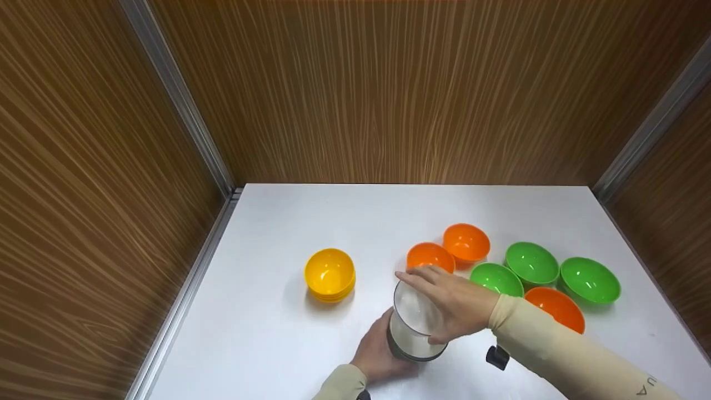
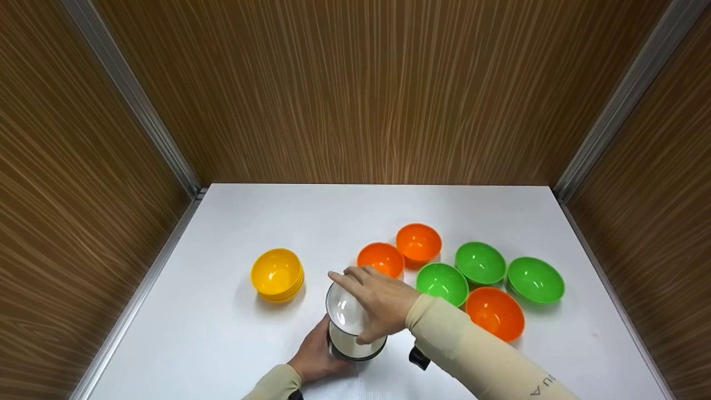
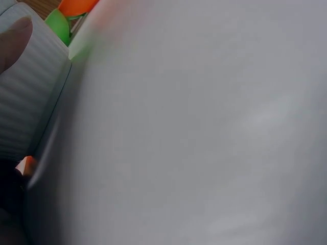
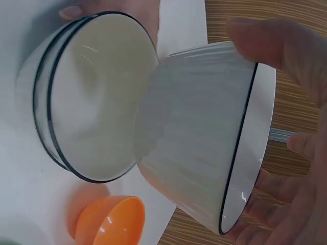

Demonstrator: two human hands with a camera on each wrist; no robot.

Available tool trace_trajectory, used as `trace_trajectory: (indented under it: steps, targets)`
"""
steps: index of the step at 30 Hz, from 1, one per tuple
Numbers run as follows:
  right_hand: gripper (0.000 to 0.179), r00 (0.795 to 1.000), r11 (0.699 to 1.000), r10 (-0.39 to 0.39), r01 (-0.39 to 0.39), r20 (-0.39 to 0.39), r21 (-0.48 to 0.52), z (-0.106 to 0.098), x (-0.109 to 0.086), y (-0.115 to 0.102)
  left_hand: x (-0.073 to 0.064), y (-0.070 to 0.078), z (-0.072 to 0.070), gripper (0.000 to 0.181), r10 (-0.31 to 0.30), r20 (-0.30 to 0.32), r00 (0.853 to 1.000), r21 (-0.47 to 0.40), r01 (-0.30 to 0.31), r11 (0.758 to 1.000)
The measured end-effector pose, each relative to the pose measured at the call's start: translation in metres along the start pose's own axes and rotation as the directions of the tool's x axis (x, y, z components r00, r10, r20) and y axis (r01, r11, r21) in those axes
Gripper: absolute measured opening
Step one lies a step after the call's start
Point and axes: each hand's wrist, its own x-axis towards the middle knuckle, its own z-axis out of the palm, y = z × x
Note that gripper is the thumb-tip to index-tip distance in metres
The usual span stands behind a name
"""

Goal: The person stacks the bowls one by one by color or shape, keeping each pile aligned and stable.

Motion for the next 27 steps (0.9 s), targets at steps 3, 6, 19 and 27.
trace_trajectory:
  steps: [3,6,19,27]
  targets:
    - [0.120,1.000,1.000,-0.001,0.001,0.006,0.011,0.006,-0.003,-0.001,0.000,-0.001,0.000,0.124,0.016,-0.005,1.000,0.002,-0.016,1.000]
    - [0.120,1.000,1.000,-0.020,0.020,-0.008,0.020,0.011,-0.005,-0.003,0.002,-0.001,0.000,0.121,0.029,-0.007,1.000,-0.002,-0.029,1.000]
    - [0.119,0.998,0.998,-0.056,0.055,-0.020,-0.026,0.028,-0.012,-0.003,0.003,0.003,-0.003,0.121,0.035,-0.003,0.999,0.002,-0.035,0.999]
    - [0.119,0.996,0.996,-0.085,0.084,-0.029,-0.038,0.035,-0.014,0.000,0.003,0.001,0.000,0.124,0.057,-0.015,0.998,0.024,-0.056,0.998]
